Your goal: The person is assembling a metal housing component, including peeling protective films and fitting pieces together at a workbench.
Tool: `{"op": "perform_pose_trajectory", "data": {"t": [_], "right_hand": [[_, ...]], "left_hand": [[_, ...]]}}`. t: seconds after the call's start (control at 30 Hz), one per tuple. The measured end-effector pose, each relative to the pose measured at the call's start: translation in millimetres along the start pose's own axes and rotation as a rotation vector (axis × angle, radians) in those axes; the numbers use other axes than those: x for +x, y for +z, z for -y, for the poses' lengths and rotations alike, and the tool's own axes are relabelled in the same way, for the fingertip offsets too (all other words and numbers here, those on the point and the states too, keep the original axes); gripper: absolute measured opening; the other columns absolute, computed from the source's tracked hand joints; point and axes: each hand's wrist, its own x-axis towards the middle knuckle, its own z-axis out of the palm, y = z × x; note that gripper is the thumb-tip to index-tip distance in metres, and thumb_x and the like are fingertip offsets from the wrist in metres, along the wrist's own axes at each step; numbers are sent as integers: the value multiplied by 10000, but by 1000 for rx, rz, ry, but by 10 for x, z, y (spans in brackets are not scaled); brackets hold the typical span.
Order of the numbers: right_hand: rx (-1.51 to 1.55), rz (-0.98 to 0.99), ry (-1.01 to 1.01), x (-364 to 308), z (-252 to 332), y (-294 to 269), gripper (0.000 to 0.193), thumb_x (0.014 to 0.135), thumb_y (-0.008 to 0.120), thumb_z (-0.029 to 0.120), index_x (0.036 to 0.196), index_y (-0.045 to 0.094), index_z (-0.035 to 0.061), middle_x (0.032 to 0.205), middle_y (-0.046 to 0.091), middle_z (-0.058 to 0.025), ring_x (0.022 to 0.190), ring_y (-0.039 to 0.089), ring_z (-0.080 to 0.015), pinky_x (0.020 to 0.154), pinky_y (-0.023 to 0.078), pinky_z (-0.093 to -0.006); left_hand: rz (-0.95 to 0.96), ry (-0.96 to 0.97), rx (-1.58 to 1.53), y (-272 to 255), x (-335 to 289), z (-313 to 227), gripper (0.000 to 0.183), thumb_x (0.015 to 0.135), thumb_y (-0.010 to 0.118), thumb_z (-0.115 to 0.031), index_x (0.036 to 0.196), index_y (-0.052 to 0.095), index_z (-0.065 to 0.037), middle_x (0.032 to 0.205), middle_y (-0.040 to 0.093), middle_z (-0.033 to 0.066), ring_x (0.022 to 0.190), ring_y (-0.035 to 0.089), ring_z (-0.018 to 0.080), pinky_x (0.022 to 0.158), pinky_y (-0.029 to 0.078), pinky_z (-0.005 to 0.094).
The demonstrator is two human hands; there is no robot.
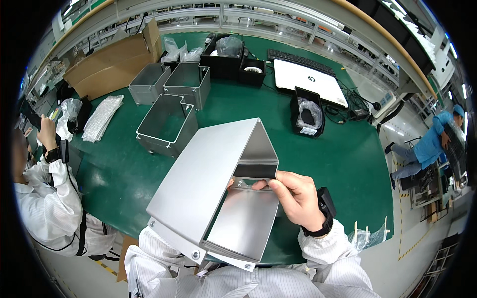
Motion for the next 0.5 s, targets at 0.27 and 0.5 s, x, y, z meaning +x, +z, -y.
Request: {"op": "perform_pose_trajectory", "data": {"t": [0.27, 0.5], "right_hand": [[-25, 4, -84, 19, -66, 13, 140, 948, 598, 34, 971, 734, 8, 822, 714, -98, 692, 657, -191, 626, 518, -300], [137, -72, 105, -28, -97, 123, 165, 943, 628, 54, 792, 654, -9, 754, 695, -75, 628, 633, -114, 571, 481, -253]], "left_hand": [[-44, -34, 135, 57, 22, -75, 148, 978, 626, -110, 1063, 665, 5, 1038, 655, 54, 863, 584, 107, 779, 490, 261], [-70, 95, 320, 79, 23, 18, 123, 965, 632, -72, 1051, 662, 10, 1001, 644, 43, 840, 575, 98, 750, 476, 238]]}}
